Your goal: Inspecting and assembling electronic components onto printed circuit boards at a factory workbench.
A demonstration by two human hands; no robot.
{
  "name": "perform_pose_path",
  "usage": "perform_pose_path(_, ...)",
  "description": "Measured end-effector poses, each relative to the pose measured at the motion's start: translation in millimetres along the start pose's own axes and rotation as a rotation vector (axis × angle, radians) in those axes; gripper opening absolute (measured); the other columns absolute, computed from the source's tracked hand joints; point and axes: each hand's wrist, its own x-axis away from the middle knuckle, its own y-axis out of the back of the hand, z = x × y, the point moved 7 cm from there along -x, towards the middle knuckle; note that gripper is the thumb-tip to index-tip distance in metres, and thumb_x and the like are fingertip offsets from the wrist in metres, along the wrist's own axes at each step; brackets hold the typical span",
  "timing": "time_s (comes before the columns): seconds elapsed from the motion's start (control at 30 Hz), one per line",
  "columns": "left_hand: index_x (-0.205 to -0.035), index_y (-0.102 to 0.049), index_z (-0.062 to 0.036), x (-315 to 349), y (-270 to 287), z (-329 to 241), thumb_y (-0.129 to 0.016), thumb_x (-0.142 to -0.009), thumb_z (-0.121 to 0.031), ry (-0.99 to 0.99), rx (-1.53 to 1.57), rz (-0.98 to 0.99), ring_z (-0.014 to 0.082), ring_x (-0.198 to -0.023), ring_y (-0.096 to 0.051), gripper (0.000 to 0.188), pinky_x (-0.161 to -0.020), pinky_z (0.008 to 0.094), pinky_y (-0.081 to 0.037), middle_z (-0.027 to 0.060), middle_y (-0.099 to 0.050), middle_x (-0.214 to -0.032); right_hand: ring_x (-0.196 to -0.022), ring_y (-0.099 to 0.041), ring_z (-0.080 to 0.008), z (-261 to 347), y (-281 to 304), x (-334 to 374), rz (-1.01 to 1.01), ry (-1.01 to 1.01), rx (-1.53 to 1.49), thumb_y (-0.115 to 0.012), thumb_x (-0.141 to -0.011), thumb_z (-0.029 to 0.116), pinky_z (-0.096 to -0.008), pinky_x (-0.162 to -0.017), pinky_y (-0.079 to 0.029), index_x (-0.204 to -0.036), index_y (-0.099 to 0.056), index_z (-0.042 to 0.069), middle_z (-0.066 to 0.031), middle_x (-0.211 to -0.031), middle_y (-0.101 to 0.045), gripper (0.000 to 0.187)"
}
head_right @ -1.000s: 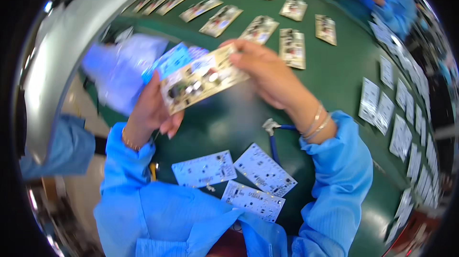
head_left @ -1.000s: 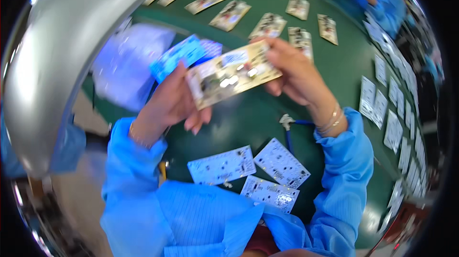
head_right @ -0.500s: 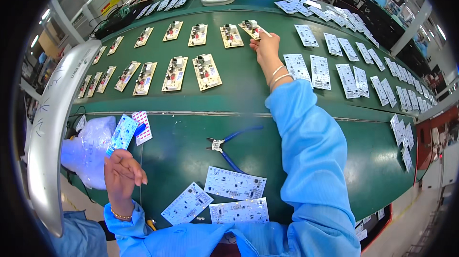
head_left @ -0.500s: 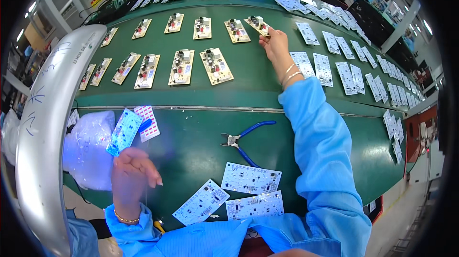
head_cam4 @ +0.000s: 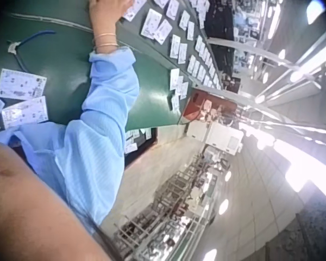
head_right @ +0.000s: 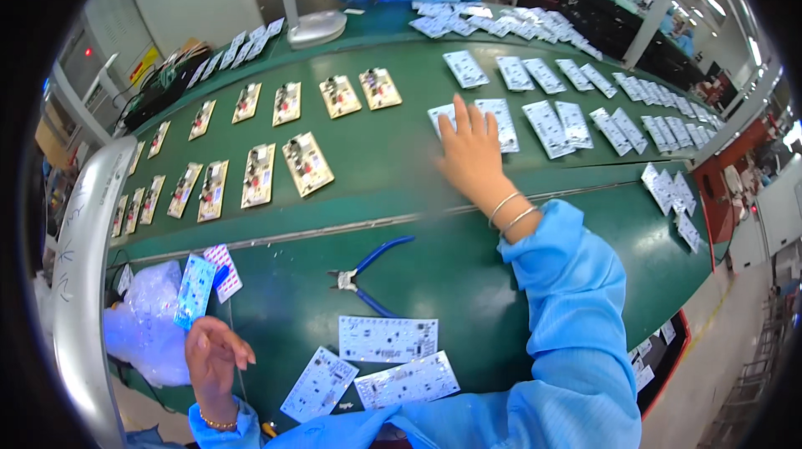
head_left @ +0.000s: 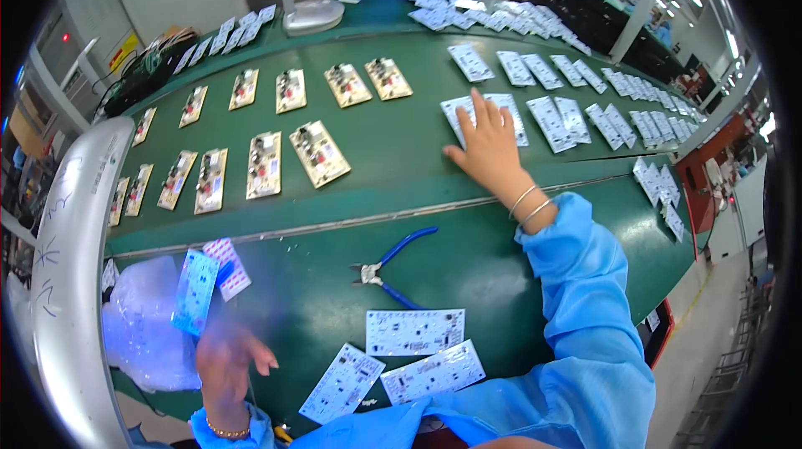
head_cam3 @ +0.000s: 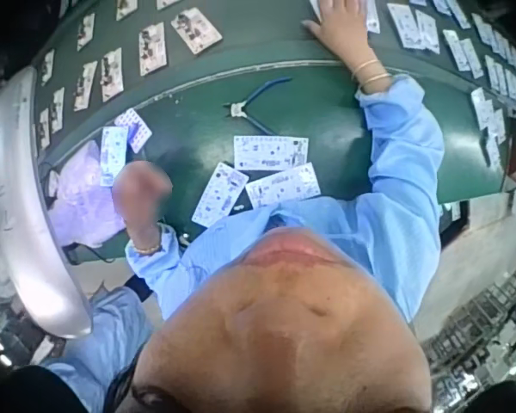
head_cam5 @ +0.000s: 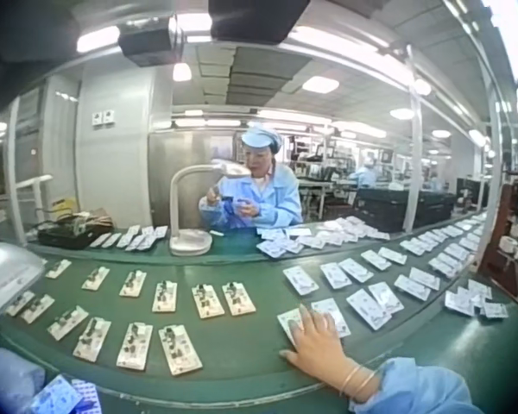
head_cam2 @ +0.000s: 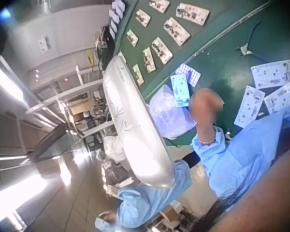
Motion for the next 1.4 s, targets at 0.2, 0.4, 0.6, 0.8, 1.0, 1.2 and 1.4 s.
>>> perform_pose_path(0.2, -0.091, -0.044, -0.0011, -0.7, 23.4, 0.3, -0.04, -0.087, -0.026, -0.142, -0.123, -0.189, 0.0162, -0.051, -0.048, 0.025, -0.054, 0.0295, -0.044, 0.0112, -0.051, -0.061, -0.107, -0.038, -0.0333, -22.1, -10.4, 10.6, 0.163, -0.115, 0.014, -0.062, -0.067, 0.033, -0.0477, -0.095, -0.021, -0.107, -0.048, 0.002, -0.0188, -0.104, -0.049, 0.053)
perform_pose_path(0.4, -0.117, -0.035, 0.0002, 10.9, 16.9, -14.1, -0.052, -0.078, -0.006, -0.623, -0.917, -0.238, 0.0218, -0.091, -0.046, 0.043, -0.083, 0.0327, -0.036, 0.0156, -0.047, -0.102, -0.1, -0.041, -0.0306, 45.0, 36.6, -1.9, -0.101, 0.138, -0.652, -0.064, -0.057, 0.02, -0.04, -0.091, -0.029, -0.109, -0.045, 0.002, -0.0136, -0.1, -0.048, 0.058)
perform_pose_path(0.6, -0.12, -0.032, -0.0027, -42.5, -52.2, -21.6, -0.064, -0.068, -0.019, -0.866, -1.597, 0.077, 0.0343, -0.11, -0.038, 0.063, -0.095, 0.0496, -0.022, 0.0193, -0.038, -0.119, -0.094, -0.044, -0.0298, 166.3, 68.8, -9.3, -0.067, 0.667, -1.024, -0.063, -0.056, 0.015, -0.0397, -0.085, -0.033, -0.111, -0.044, 0.004, -0.015, -0.097, -0.048, 0.059)
perform_pose_path(0.8, -0.121, -0.03, -0.0048, -41.5, -41.6, -21.0, -0.066, -0.065, -0.025, -0.795, -1.615, 0.128, 0.0341, -0.106, -0.04, 0.069, -0.094, 0.0537, -0.022, 0.0172, -0.043, -0.114, -0.091, -0.046, -0.0293, 185.1, 89.7, -1.9, 0.01, 0.85, -1.202, -0.064, -0.054, 0.012, -0.036, -0.082, -0.036, -0.111, -0.043, 0.003, -0.0137, -0.097, -0.048, 0.062)
perform_pose_path(1.0, -0.097, -0.047, 0.0005, -41.6, -4.3, -28.8, -0.07, -0.05, -0.03, -0.593, -1.479, -0.125, 0.0349, -0.102, -0.041, 0.061, -0.095, 0.0457, -0.025, 0.0148, -0.048, -0.1, -0.1, -0.042, -0.0295, 185.3, 100.7, -12.5, -0.072, 0.848, -1.224, -0.068, -0.056, 0.021, -0.0425, -0.087, -0.031, -0.113, -0.041, 0.004, -0.0149, -0.108, -0.046, 0.065)
perform_pose_path(1.2, -0.094, -0.055, -0.0043, -27.1, 53.9, -60.5, -0.072, -0.052, -0.031, -0.745, -1.589, -0.562, 0.0321, -0.092, -0.048, 0.053, -0.086, 0.0402, -0.034, 0.0122, -0.054, -0.096, -0.111, -0.037, -0.0327, 191.7, 61.1, -11.1, -0.021, 0.614, -0.86, -0.068, -0.059, 0.014, -0.0425, -0.092, -0.029, -0.113, -0.043, 0.003, -0.0159, -0.117, -0.042, 0.06)
perform_pose_path(1.4, -0.127, -0.01, -0.0066, -10.5, 64.4, -70.1, -0.074, -0.058, -0.007, -0.747, -1.326, -0.569, 0.0269, -0.103, -0.047, 0.095, -0.09, 0.04, -0.035, 0.0173, -0.047, -0.109, -0.111, -0.037, -0.0313, 198.9, 50.5, 2.3, 0.115, 0.768, -0.778, -0.064, -0.063, 0.012, -0.0412, -0.093, -0.03, -0.106, -0.047, 0.003, -0.0124, -0.116, -0.043, 0.048)
